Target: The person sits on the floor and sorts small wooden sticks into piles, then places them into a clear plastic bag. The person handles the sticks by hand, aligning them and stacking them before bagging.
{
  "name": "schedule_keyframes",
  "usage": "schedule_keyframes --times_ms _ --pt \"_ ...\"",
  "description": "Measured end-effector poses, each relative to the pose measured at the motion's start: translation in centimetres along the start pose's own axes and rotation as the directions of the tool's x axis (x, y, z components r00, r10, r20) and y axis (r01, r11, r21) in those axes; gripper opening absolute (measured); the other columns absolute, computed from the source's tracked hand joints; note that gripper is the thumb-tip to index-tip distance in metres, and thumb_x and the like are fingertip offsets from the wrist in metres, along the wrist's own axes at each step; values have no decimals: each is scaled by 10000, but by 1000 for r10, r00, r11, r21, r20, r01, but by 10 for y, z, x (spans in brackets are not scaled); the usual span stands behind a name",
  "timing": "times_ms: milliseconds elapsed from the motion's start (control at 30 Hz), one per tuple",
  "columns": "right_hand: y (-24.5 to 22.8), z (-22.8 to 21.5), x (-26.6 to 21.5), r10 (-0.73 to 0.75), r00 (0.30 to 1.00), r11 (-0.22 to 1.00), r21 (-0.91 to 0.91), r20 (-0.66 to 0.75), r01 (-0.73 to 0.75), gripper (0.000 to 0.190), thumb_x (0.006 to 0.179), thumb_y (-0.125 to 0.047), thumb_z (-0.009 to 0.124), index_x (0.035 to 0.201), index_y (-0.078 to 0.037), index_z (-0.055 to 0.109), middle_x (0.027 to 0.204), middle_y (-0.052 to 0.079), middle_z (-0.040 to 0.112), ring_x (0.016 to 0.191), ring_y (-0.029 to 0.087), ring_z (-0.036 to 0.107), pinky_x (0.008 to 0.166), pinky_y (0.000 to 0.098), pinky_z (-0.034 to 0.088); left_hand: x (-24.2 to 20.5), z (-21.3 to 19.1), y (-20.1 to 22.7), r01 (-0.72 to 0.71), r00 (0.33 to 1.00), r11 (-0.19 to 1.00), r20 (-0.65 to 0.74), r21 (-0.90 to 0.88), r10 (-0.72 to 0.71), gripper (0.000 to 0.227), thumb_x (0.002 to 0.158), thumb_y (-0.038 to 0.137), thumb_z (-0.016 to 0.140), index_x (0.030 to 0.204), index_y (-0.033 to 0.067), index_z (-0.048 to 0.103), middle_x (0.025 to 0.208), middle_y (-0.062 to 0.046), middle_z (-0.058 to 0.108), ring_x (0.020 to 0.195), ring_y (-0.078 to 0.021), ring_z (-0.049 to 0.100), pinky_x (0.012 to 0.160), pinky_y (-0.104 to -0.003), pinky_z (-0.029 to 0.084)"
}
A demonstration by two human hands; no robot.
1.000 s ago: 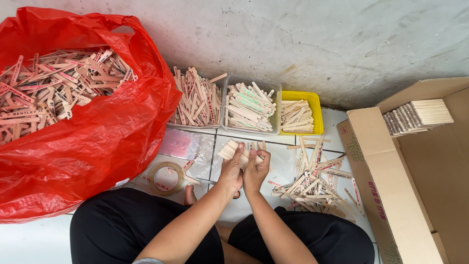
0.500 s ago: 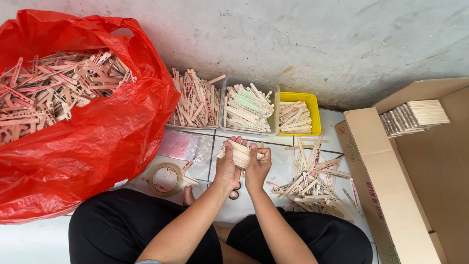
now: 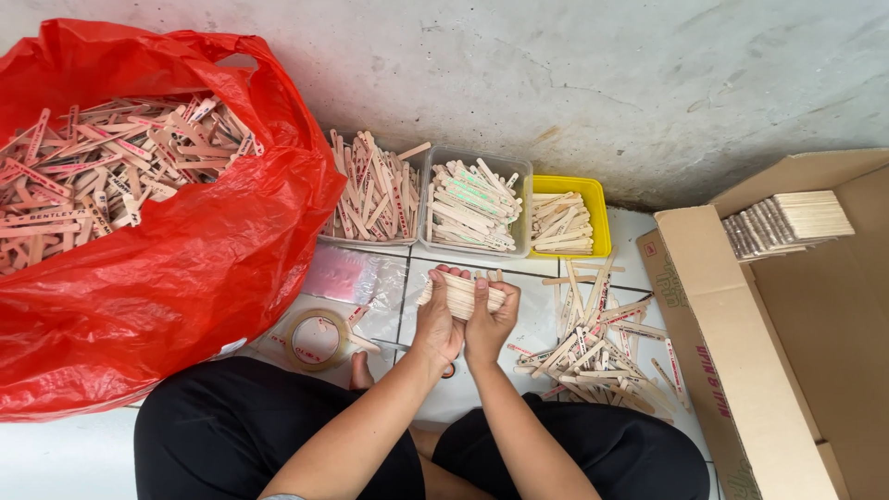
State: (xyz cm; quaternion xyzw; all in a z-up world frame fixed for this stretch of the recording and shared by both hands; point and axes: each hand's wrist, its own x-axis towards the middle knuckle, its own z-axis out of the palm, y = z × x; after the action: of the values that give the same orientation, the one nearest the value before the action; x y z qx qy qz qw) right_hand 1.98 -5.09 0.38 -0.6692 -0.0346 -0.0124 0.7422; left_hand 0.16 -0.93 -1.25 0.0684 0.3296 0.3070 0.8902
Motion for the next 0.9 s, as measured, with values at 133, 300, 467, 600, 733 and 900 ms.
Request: schedule_keyframes --times_ms 133,300,467,600,733,900 --pt "7 -7 8 5 1000 996 -94 -24 -7 244 931 -157 795 904 -91 562 770 11 605 731 72 517 625 241 425 -2 -1 -7 19 1000 999 8 -26 -19 348 995 423 588 1166 123 631 1161 -43 721 1083 -198 711 1013 -365 586" --pt "-9 -5 19 46 999 993 -106 -27 -49 262 932 -118 790 863 -112 536 778 6 611 719 97 550 683 248 432 4 -8 -9 28 993 993 110 116 -41 452 949 430 650 1300 147 607 1314 -84 690 1191 -245 671 1088 -444 532" --pt "-35 -27 48 10 993 993 -114 -117 -23 253 940 -123 791 915 -123 540 837 13 619 761 106 556 729 256 448 23 -11 63 -165 976 357 204 919 -72 646 785 467 875 1315 192 628 1289 -177 596 1184 -386 598 997 -488 505" --pt "-54 -40 72 50 966 999 15 -253 -48 263 943 -116 788 898 -132 530 803 -35 591 695 47 539 640 185 426 58 -54 100 -195 974 -408 226 892 29 326 770 531 818 994 297 781 909 46 787 968 -191 758 828 -341 611" --pt "-33 -51 84 96 952 990 124 -291 -62 255 929 -127 804 896 -129 551 814 -2 592 674 71 585 575 178 473 67 -89 68 -231 936 -718 352 657 21 474 702 527 873 1090 277 766 986 -2 716 971 -235 737 803 -395 632" --pt "-32 -56 79 141 943 982 164 -300 -95 251 916 -137 815 894 -118 566 810 28 586 664 85 604 523 201 496 82 -116 41 -365 801 -768 598 527 30 182 850 260 803 942 120 733 997 -75 686 1007 -268 681 864 -362 554"
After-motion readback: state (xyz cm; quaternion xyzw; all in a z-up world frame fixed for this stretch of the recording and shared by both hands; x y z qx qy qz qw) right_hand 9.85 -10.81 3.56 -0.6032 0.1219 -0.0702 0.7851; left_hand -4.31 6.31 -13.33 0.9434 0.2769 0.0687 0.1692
